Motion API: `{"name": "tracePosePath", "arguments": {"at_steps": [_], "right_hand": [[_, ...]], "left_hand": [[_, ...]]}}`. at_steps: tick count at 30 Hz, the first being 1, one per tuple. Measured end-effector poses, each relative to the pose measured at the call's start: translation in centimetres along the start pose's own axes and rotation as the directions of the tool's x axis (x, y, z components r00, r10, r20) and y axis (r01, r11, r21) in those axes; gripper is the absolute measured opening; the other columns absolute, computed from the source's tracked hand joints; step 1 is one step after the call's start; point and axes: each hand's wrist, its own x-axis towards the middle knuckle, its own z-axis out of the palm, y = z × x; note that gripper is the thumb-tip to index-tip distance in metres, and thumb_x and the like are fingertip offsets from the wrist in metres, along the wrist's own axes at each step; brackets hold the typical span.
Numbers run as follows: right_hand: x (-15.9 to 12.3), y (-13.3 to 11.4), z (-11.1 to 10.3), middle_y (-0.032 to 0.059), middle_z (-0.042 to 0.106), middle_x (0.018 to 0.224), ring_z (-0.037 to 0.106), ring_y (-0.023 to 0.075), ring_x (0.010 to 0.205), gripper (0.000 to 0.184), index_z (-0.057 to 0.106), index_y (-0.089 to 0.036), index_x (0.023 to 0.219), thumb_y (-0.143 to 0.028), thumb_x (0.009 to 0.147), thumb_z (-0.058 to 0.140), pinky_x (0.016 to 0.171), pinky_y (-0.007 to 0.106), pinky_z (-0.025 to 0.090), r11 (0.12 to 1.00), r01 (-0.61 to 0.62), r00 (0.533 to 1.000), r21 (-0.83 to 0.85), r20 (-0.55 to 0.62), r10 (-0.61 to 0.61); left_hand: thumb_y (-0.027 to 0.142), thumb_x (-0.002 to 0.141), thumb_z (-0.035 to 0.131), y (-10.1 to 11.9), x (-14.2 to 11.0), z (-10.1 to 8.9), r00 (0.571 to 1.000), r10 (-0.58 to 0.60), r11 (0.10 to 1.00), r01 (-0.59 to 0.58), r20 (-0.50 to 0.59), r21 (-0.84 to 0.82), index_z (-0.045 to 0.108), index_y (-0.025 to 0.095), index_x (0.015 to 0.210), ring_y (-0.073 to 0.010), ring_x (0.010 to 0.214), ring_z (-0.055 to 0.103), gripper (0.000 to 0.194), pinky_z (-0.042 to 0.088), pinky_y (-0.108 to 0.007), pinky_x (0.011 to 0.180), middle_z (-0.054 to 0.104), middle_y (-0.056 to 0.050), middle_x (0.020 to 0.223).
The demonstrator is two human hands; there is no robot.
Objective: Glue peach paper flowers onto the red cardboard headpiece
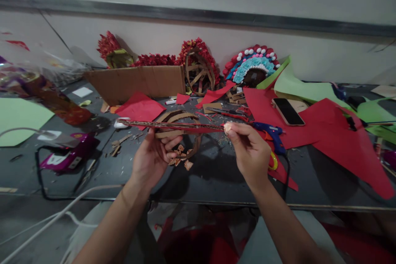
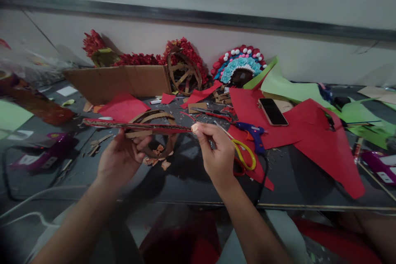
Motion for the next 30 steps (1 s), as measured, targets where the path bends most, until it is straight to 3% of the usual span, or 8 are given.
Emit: {"name": "tracePosePath", "arguments": {"at_steps": [7, 30], "right_hand": [[-0.02, 0.03, -0.03, 0.0019, 0.068, 0.093, 0.065, 0.0163, 0.088, 0.01, 0.066, -0.023, 0.088, -0.019, 0.08, 0.059, 0.082, 0.034, 0.053, 1.0, -0.002, 1.0, 0.005, 0.003, 0.002], [0.01, 0.19, -0.06, 0.0007, 0.068, 0.093, 0.064, 0.0151, 0.089, 0.013, 0.066, -0.023, 0.087, -0.014, 0.079, 0.06, 0.083, 0.032, 0.052, 1.0, 0.012, 1.0, 0.028, 0.0, -0.012]], "left_hand": [[0.034, 0.094, 0.03, -0.02, -0.11, 0.04, 1.0, -0.007, 1.0, 0.007, -0.024, 0.012, 0.061, 0.017, 0.094, -0.0168, 0.065, 0.069, 0.035, 0.047, -0.016, 0.037, 0.071, -0.007, 0.072], [0.027, 0.096, 0.018, -0.1, 0.02, -0.15, 1.0, 0.007, 1.0, -0.007, 0.022, 0.003, 0.061, 0.016, 0.092, -0.0166, 0.066, 0.07, 0.045, 0.049, -0.017, 0.038, 0.072, -0.009, 0.075]]}}
